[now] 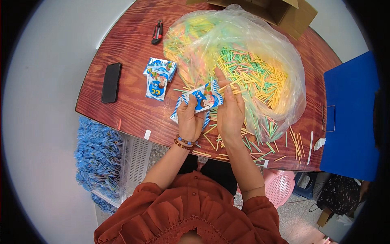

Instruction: Sorting and organizing small blue packets and yellow/green plastic sticks from a large bag onto a table.

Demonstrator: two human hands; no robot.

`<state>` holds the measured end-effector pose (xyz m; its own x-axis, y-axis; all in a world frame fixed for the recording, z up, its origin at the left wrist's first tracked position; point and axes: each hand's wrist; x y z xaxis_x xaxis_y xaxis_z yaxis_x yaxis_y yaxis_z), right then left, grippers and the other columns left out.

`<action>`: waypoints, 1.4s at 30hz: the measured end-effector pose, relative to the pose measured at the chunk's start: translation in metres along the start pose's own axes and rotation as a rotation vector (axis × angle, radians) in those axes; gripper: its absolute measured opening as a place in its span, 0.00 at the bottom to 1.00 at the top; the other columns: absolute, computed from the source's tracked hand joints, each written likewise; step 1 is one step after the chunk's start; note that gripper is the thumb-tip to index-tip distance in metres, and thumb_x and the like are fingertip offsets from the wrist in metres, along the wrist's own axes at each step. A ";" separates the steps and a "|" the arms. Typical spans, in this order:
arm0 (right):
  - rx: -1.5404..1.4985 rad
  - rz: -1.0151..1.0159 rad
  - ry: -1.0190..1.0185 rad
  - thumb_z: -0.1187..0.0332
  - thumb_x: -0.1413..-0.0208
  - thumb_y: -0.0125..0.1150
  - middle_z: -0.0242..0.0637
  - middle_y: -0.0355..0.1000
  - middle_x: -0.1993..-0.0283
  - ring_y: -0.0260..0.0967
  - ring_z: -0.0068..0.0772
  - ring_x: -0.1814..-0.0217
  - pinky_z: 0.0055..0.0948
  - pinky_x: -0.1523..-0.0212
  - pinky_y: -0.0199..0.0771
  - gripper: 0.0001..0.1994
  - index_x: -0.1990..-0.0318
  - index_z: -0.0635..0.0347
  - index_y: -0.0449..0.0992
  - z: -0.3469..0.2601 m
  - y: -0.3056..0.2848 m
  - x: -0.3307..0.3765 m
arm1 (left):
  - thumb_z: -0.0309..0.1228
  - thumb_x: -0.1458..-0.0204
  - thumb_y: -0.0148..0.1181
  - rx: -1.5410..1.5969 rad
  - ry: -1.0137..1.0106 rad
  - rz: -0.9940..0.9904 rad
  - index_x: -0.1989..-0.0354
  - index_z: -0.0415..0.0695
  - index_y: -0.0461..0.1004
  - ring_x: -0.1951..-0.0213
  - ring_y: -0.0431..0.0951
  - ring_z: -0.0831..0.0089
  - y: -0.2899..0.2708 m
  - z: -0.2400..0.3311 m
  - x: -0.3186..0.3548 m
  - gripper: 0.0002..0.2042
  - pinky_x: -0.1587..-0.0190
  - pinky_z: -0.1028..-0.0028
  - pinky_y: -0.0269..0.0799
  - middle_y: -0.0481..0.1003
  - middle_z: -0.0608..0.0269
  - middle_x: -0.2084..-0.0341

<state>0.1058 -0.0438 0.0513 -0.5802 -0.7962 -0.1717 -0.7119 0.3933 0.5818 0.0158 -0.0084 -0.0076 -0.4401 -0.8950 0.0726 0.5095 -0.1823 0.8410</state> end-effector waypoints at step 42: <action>1.574 -0.321 -0.060 0.71 0.48 0.57 0.43 0.73 0.58 0.72 0.39 0.58 0.33 0.57 0.70 0.12 0.56 0.62 0.75 -0.036 -0.099 -0.103 | 0.34 0.37 0.51 0.207 0.003 -0.021 0.51 0.35 0.69 0.51 0.77 0.64 -0.001 0.010 -0.026 0.14 0.47 0.62 0.75 0.75 0.54 0.52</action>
<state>0.2500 -0.0172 0.0403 -0.3206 -0.9317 -0.1705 -0.4590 0.3103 -0.8325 0.0193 0.0192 -0.0052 -0.4469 -0.8930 0.0528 0.3375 -0.1137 0.9344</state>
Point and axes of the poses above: each hand's wrist, its own x-axis away from the middle knuckle, its own y-axis out of the palm, z = x × y
